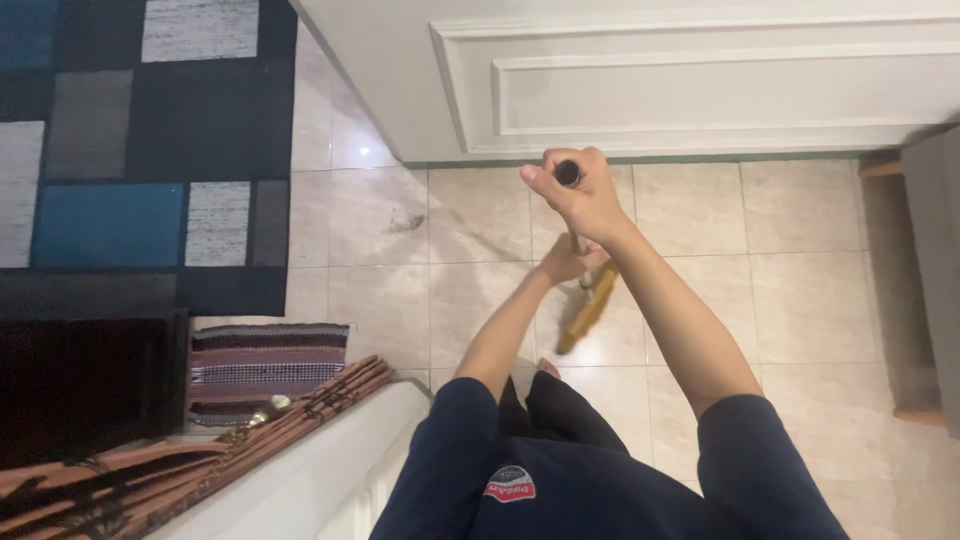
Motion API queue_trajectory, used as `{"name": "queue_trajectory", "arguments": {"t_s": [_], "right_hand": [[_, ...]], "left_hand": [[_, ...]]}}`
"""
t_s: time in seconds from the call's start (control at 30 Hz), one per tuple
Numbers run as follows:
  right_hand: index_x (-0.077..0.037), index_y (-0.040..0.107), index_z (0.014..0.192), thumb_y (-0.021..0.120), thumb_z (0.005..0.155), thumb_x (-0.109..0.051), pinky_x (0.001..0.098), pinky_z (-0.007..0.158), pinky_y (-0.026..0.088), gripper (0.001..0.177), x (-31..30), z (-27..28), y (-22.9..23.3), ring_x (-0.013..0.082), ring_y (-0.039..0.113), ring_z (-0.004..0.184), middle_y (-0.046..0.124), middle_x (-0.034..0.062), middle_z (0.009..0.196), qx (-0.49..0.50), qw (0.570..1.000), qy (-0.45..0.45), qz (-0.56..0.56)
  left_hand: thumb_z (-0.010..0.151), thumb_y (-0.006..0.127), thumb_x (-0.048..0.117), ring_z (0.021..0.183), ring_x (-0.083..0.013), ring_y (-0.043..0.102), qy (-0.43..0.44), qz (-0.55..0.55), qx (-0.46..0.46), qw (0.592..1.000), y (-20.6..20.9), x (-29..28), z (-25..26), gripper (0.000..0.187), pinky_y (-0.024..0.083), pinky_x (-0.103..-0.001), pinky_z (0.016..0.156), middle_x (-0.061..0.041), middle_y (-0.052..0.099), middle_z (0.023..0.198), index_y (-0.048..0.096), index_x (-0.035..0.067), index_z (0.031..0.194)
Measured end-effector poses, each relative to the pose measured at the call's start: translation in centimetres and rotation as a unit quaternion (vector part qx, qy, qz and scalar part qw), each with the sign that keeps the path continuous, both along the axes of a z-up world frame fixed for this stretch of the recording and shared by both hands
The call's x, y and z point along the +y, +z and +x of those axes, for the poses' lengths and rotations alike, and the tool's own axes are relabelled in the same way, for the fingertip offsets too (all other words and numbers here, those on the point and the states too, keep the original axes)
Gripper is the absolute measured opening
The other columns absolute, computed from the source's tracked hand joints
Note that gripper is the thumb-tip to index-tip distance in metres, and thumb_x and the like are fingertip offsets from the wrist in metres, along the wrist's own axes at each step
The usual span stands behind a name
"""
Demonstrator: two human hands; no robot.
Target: Sweeping a tiled floor and rugs using a broom and folding a small rug.
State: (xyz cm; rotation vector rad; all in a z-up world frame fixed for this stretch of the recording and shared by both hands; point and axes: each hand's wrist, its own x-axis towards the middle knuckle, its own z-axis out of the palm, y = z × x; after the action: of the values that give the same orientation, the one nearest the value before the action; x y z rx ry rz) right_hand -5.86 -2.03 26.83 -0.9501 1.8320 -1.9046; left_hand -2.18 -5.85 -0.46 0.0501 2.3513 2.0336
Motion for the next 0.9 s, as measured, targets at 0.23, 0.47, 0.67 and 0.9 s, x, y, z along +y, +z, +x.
{"name": "queue_trajectory", "arguments": {"t_s": [0.23, 0.47, 0.67, 0.9], "right_hand": [[-0.008, 0.041, 0.064, 0.069, 0.103, -0.014, 0.0259, 0.049, 0.024, 0.048, -6.7, -0.6, 0.0, 0.0036, 0.032, 0.055, 0.041, -0.0060, 0.056, 0.003, 0.997, 0.012, -0.075], [-0.007, 0.041, 0.059, 0.067, 0.103, -0.010, 0.0268, 0.050, 0.030, 0.050, -9.7, 0.5, -1.2, 0.0061, 0.041, 0.053, 0.047, -0.0020, 0.057, 0.015, 0.991, -0.017, -0.134], [-0.007, 0.044, 0.062, 0.066, 0.105, -0.010, 0.0269, 0.048, 0.031, 0.048, -9.0, 0.4, 6.0, 0.0072, 0.044, 0.052, 0.049, -0.0011, 0.058, -0.003, 0.984, -0.032, -0.174], [-0.007, 0.047, 0.065, 0.070, 0.107, -0.013, 0.0248, 0.049, 0.022, 0.048, -9.6, 0.2, 11.0, 0.0031, 0.035, 0.052, 0.044, -0.0054, 0.057, 0.037, 0.995, -0.034, -0.085]], "left_hand": [[0.083, 0.068, 0.032, 0.080, -0.0321, 0.073, 0.051, -0.145, -0.115, 0.981, 3.3, -13.8, -0.4, 0.042, 0.055, -0.043, 0.071, -0.021, 0.071, 0.079, 0.066, -0.001, 0.107], [0.089, 0.070, 0.035, 0.085, -0.0405, 0.069, 0.119, -0.279, -0.028, 0.952, 2.8, -23.3, 0.4, 0.029, 0.051, -0.047, 0.071, -0.020, 0.073, 0.088, 0.075, 0.007, 0.095], [0.091, 0.071, 0.037, 0.079, -0.0394, 0.068, 0.096, -0.264, 0.008, 0.960, 7.0, -21.1, -0.6, 0.032, 0.051, -0.047, 0.067, -0.021, 0.070, 0.084, 0.072, 0.005, 0.090], [0.092, 0.071, 0.030, 0.058, -0.0139, 0.055, 0.085, 0.066, -0.136, 0.985, 9.8, -11.2, -0.8, 0.034, 0.044, -0.039, 0.054, -0.004, 0.061, 0.062, 0.069, -0.002, 0.079]]}}
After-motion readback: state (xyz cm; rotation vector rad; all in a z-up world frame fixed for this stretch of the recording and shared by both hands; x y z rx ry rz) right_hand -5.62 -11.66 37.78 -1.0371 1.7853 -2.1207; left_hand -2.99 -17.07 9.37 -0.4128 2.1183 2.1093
